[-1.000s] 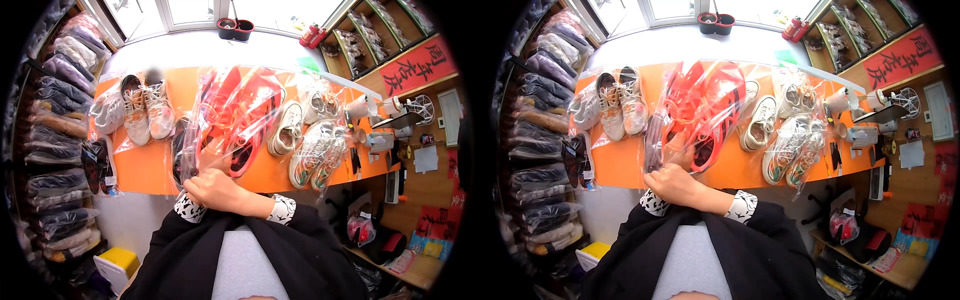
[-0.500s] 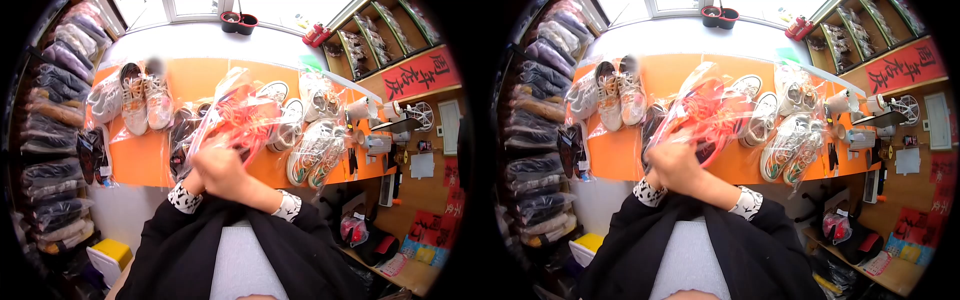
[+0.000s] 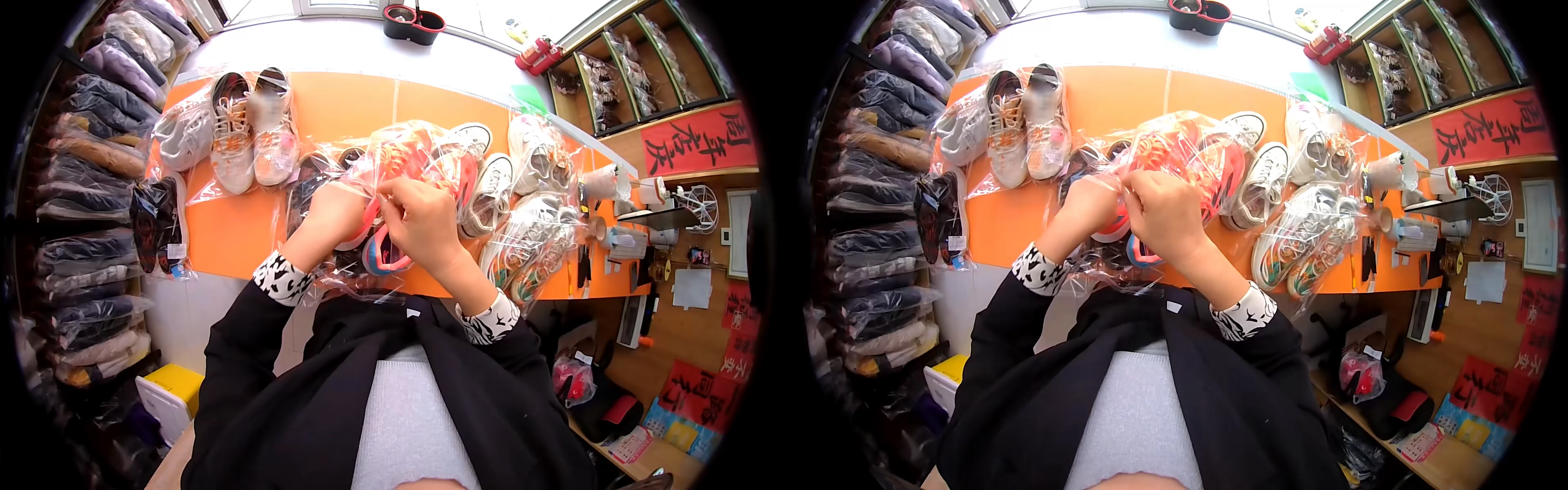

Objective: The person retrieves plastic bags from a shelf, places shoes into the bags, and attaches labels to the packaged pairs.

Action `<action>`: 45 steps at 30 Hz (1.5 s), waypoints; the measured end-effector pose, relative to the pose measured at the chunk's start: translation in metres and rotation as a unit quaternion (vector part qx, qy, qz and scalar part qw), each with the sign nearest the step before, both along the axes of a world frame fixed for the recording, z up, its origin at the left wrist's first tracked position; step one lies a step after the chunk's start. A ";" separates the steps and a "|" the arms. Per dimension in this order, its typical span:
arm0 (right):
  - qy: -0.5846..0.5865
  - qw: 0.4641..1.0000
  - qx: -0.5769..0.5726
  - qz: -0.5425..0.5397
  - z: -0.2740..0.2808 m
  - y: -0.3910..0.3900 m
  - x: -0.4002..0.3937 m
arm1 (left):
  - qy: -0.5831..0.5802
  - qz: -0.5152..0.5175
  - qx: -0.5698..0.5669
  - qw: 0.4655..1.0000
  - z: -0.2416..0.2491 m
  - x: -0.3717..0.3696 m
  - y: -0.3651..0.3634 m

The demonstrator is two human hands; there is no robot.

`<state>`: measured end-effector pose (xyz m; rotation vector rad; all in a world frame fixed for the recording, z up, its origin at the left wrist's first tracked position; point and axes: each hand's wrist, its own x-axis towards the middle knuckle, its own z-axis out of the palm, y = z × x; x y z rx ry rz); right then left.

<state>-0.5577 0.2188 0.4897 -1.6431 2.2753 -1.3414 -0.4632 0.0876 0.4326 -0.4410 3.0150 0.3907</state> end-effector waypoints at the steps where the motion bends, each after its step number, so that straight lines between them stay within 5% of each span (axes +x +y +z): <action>1: 0.002 1.000 -0.002 0.003 -0.003 0.000 0.001 | -0.081 -0.010 -0.063 0.995 0.006 -0.007 0.004; 11: 0.009 0.999 0.028 -0.016 -0.026 -0.004 0.004 | -0.204 -0.094 -0.044 0.973 -0.056 -0.045 -0.018; 22: 0.005 1.000 0.023 -0.017 -0.038 -0.016 0.011 | -0.151 -0.063 -0.124 0.979 -0.101 -0.045 -0.031; 30: -0.004 0.999 0.013 -0.038 -0.037 -0.015 0.013 | -0.049 -0.042 -0.023 0.998 -0.086 -0.044 -0.032; 34: -0.024 0.997 0.019 -0.070 -0.026 -0.007 0.007 | -0.090 -0.021 -0.023 0.995 -0.046 -0.036 -0.020; 36: -0.156 0.983 0.019 -0.098 -0.011 0.000 0.001 | 0.072 0.028 -0.016 0.997 -0.024 -0.027 -0.011; 37: -0.150 0.983 -0.024 -0.100 -0.001 0.003 -0.002 | -0.016 0.011 -0.023 1.000 -0.002 -0.022 -0.003; 38: -0.296 0.949 -0.047 -0.095 -0.007 0.004 -0.008 | -0.017 0.008 -0.021 1.000 0.019 -0.017 0.007; 40: -0.460 0.876 -0.112 -0.094 0.024 0.007 -0.012 | 0.304 -0.044 -0.052 0.950 0.051 -0.006 0.021; 42: -0.535 0.823 -0.167 -0.089 0.049 0.017 -0.021 | 0.310 -0.035 -0.042 0.949 0.082 0.010 0.028; 43: -0.604 0.763 -0.218 -0.079 0.063 0.022 -0.025 | 0.388 -0.007 0.021 0.922 0.094 0.018 0.027; 45: -0.589 0.747 -0.283 -0.121 0.093 0.035 -0.024 | 0.508 0.057 0.107 0.853 0.114 0.034 0.022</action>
